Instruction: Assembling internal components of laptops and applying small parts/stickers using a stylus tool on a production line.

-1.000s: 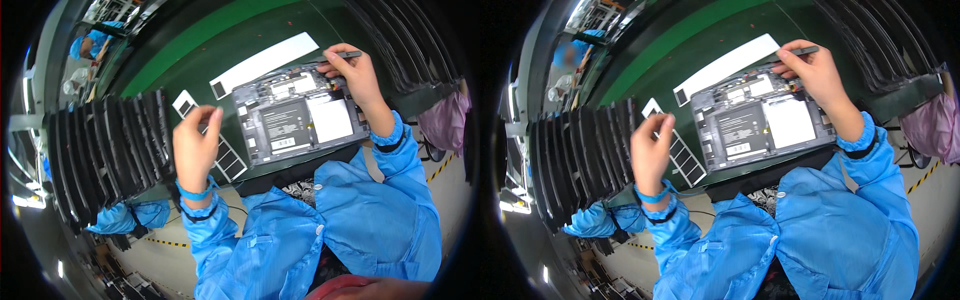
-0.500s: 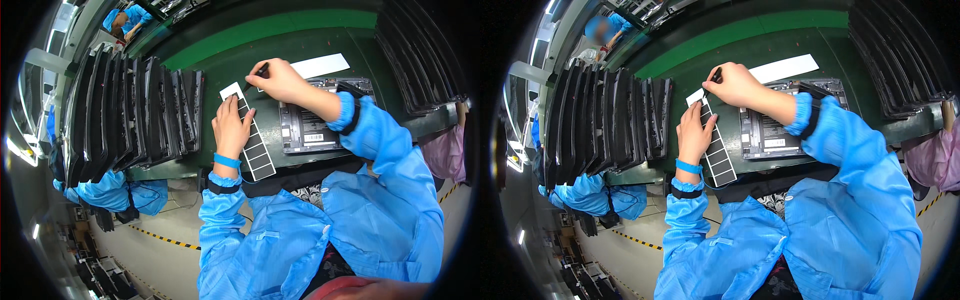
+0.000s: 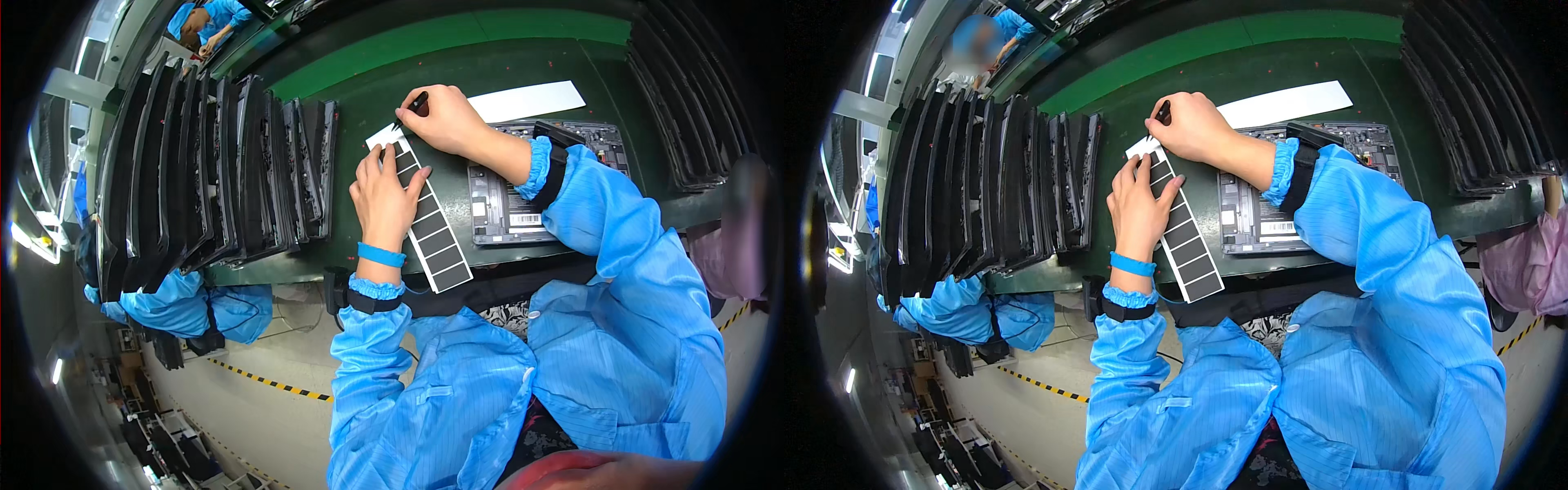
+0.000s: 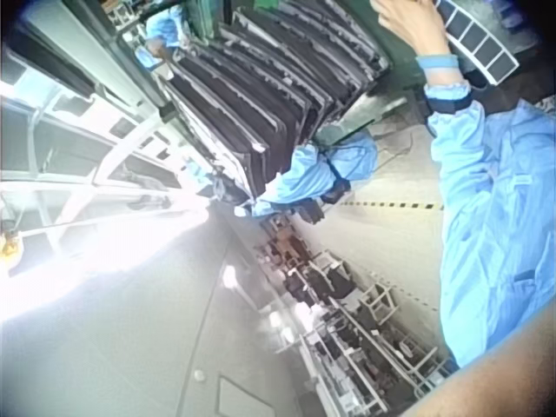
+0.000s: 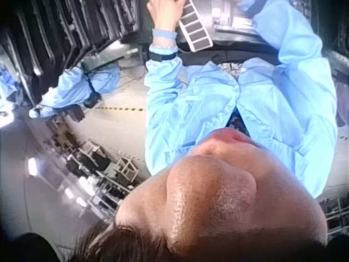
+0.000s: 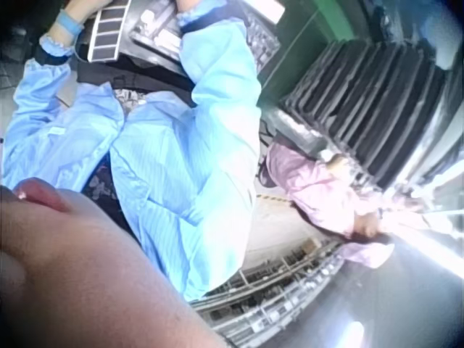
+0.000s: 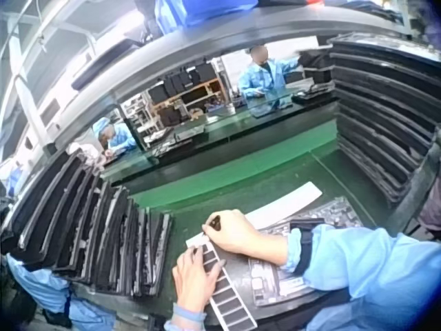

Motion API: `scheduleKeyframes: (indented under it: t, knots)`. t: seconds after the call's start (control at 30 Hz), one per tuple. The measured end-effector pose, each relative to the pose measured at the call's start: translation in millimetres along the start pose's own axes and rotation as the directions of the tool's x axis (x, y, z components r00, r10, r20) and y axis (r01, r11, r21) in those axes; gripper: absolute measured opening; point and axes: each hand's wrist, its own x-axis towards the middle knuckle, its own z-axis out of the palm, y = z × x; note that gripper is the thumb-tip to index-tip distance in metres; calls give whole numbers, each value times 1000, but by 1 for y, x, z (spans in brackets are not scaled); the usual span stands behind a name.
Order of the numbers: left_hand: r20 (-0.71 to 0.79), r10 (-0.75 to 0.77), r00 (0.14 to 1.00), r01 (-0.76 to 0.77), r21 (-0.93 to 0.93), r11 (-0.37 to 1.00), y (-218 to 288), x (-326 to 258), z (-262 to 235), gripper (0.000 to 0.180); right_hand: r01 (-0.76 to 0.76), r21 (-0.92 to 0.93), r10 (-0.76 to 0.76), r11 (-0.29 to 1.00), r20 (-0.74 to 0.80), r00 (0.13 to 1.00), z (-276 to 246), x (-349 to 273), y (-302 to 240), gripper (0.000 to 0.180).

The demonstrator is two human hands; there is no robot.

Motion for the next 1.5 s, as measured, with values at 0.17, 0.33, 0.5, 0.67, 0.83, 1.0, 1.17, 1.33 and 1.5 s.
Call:
scheduleKeyframes:
  t: [0.17, 0.33, 0.5, 0.67, 0.83, 1.0, 1.17, 1.33, 1.5]
  knots:
    - [-5, 32, 999, -32, 11, 999, 2, -1, 1, 65, 7, -96, 1, 995, 80, 997, 4, 0, 12, 24]
    - [20, 15, 1000, -15, 21, 1000, 3, -1, -3, 64, -6, -75, 13, 997, 94, 996, 6, 0, 12, 24]
    - [22, 2, 1000, -3, 32, 999, 2, -1, -3, 65, -48, -71, 52, 996, 55, 997, 5, 1, 15, 26]
    - [37, 1, 999, -3, 32, 999, 3, -2, -4, 65, -34, -51, 38, 998, 84, 996, 5, 2, 16, 21]
    - [33, 20, 999, -21, 53, 998, 3, -2, 0, 64, 27, -6, -27, 1000, 48, 998, 2, -2, 11, 24]
    - [38, -18, 999, 12, 160, 987, 3, 14, 1, 62, -85, 409, 63, 909, 65, 996, -10, 4, 20, 21]
    - [-71, 56, 996, -37, 246, 969, 6, 42, -8, 50, 51, 488, 3, 871, -108, 994, -97, -39, -3, 19]
    - [-273, 496, 825, -565, -346, 749, 55, 41, -20, 7, -199, 386, 292, 901, -200, 935, -145, -89, 14, 26]
    - [-202, 740, 642, -710, -522, 473, 76, 30, -4, 11, -301, 511, 365, 805, -27, 931, -136, -109, 34, 23]
